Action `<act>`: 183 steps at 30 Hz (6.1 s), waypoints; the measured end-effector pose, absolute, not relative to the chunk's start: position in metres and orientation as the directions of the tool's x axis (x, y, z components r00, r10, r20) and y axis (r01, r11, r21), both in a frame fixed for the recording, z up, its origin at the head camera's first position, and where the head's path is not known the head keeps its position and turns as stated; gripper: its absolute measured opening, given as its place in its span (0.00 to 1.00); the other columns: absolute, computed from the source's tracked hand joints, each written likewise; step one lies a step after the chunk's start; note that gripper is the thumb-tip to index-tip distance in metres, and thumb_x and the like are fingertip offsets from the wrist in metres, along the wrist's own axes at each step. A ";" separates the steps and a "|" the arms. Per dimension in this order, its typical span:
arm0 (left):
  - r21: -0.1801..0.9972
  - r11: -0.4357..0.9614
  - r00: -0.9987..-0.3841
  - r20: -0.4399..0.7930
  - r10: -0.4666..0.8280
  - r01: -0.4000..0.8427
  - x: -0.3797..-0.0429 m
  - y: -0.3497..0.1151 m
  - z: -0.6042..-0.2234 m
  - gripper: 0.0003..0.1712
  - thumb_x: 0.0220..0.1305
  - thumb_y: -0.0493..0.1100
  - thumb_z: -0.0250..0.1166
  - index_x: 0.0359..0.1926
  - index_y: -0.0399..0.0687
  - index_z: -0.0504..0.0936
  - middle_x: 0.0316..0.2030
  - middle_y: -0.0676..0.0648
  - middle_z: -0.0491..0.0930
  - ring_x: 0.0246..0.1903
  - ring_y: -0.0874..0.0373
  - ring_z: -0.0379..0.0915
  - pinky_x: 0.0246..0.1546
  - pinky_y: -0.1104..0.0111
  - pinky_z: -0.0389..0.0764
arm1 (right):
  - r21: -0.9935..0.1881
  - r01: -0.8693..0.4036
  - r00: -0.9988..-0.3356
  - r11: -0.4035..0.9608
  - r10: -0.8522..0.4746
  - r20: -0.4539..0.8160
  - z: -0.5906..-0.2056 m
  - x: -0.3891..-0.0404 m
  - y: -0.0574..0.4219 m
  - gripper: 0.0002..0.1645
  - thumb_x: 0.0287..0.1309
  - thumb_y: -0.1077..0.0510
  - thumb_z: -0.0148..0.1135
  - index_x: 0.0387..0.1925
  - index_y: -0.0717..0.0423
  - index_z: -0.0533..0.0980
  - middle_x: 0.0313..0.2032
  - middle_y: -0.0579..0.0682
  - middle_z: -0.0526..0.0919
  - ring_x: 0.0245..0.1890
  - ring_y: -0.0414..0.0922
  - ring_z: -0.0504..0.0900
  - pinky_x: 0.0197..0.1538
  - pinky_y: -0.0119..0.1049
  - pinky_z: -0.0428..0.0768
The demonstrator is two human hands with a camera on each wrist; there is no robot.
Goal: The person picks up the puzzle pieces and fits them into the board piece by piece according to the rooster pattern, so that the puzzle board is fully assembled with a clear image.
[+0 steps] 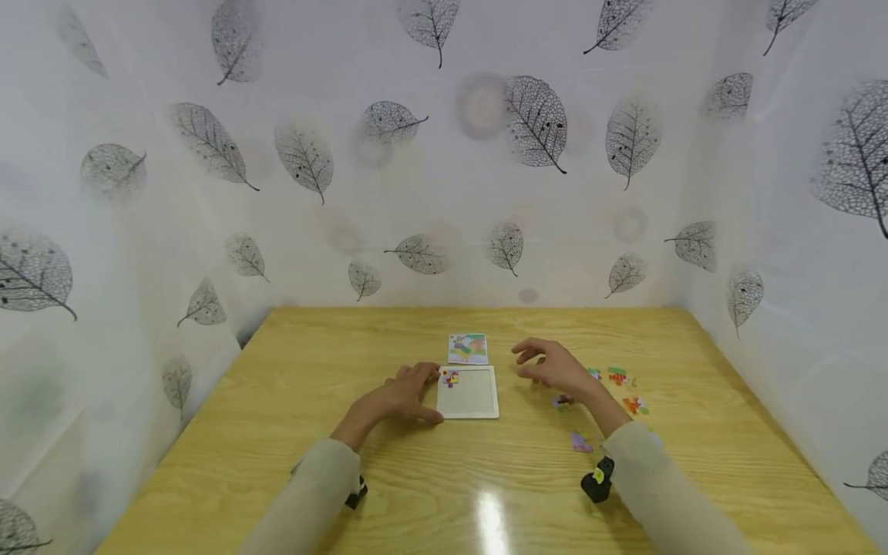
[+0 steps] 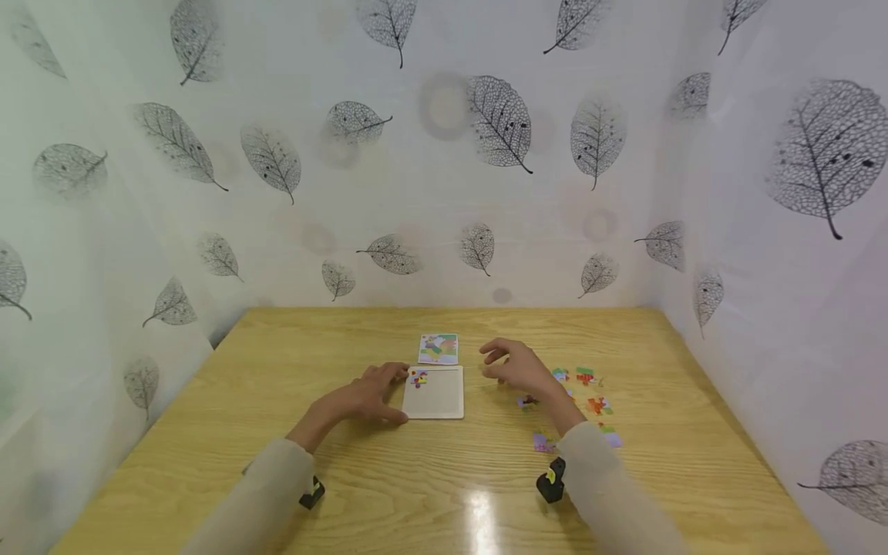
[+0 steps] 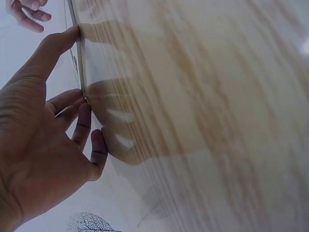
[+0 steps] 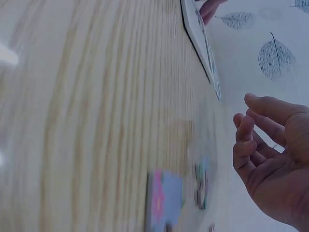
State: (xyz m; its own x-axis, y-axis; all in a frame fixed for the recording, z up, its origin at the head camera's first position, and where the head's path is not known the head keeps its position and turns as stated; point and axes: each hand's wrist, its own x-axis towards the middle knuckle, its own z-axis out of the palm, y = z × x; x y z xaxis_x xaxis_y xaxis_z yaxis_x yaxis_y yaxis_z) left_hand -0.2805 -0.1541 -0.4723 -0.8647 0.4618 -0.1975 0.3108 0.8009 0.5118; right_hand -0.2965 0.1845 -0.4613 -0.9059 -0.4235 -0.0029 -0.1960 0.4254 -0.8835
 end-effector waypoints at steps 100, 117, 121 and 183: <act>0.496 0.796 -0.837 -0.220 0.502 0.347 -0.284 -0.154 -0.472 0.51 0.60 0.57 0.76 0.79 0.55 0.62 0.80 0.44 0.55 0.78 0.34 0.45 0.69 0.27 0.48 | -0.788 -0.367 -0.875 0.495 -0.470 0.113 -0.479 -0.311 0.165 0.07 0.63 0.66 0.69 0.43 0.60 0.86 0.52 0.59 0.83 0.18 0.37 0.65 0.28 0.32 0.74; 0.489 0.797 -0.829 -0.230 0.510 0.354 -0.282 -0.153 -0.471 0.51 0.60 0.58 0.76 0.79 0.53 0.62 0.80 0.43 0.54 0.77 0.33 0.46 0.67 0.25 0.51 | -0.782 -0.344 -0.892 0.520 -0.441 0.100 -0.487 -0.317 0.118 0.08 0.59 0.68 0.71 0.40 0.58 0.87 0.46 0.52 0.86 0.46 0.48 0.79 0.50 0.43 0.78; 0.494 0.794 -0.828 -0.230 0.511 0.353 -0.282 -0.151 -0.470 0.52 0.60 0.59 0.76 0.79 0.54 0.62 0.80 0.43 0.54 0.77 0.33 0.46 0.67 0.25 0.51 | -0.772 -0.351 -0.891 0.530 -0.442 0.102 -0.485 -0.315 0.111 0.08 0.58 0.69 0.71 0.39 0.59 0.86 0.44 0.52 0.87 0.44 0.48 0.79 0.48 0.43 0.78; 0.464 0.812 -0.828 -0.248 0.504 0.355 -0.282 -0.151 -0.466 0.52 0.62 0.56 0.75 0.80 0.49 0.59 0.80 0.39 0.53 0.77 0.32 0.45 0.70 0.28 0.50 | -0.845 -0.265 -0.893 0.465 -0.449 0.033 -0.468 -0.306 0.197 0.17 0.77 0.60 0.56 0.60 0.63 0.79 0.61 0.63 0.80 0.18 0.35 0.64 0.22 0.33 0.69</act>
State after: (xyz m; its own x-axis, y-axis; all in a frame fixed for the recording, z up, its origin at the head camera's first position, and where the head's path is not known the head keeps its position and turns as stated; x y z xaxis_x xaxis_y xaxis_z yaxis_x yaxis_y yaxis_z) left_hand -0.2822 -0.1511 -0.4656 -0.8276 0.5036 -0.2480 0.3551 0.8118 0.4636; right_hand -0.3063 0.1967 -0.4684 -0.8928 -0.4492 0.0334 -0.2654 0.4646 -0.8448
